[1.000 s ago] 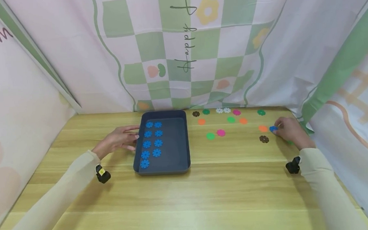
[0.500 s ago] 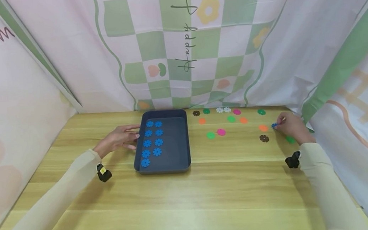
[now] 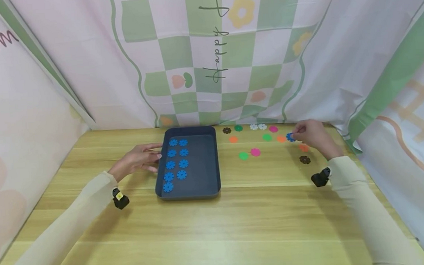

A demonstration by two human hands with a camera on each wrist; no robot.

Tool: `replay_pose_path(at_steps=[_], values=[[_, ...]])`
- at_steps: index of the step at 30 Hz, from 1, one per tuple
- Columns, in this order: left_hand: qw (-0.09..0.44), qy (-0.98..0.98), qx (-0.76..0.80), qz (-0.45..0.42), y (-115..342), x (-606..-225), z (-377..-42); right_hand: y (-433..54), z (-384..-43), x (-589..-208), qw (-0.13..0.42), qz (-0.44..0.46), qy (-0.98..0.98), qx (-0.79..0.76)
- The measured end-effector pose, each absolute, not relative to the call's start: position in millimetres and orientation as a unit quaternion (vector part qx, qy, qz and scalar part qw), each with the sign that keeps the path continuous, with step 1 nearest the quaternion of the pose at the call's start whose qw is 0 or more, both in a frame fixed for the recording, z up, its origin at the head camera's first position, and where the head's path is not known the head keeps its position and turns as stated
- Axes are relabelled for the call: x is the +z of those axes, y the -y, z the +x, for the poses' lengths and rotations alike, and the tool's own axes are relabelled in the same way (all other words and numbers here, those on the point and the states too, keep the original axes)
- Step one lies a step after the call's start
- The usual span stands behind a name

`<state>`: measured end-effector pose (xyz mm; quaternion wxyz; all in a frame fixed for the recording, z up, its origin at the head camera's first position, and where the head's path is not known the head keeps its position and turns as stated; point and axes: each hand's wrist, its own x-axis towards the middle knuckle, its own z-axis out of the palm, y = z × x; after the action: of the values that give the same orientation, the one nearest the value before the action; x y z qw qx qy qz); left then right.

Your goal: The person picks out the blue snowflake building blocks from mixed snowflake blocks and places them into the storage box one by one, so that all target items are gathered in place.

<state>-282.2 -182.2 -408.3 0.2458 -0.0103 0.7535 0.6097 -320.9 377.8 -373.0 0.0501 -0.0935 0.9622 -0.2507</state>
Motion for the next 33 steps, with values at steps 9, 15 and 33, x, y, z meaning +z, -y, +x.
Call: replay_pose_path(at_steps=[9,15,33], values=[[0.250,-0.754,0.607,0.001,181.3,-411.4,-285.2,-298.2,-316.6,-359.6,0.103,-0.140,-0.911,-0.375],[0.246,-0.757,0.605,0.000,181.3,-410.3,-284.7,-239.6,-311.9,-350.3,0.150,-0.199,-0.872,-0.421],[0.228,-0.776,0.588,0.001,179.5,-409.2,-286.1,-94.6,-286.5,-382.8,0.341,-0.270,-0.817,-0.379]])
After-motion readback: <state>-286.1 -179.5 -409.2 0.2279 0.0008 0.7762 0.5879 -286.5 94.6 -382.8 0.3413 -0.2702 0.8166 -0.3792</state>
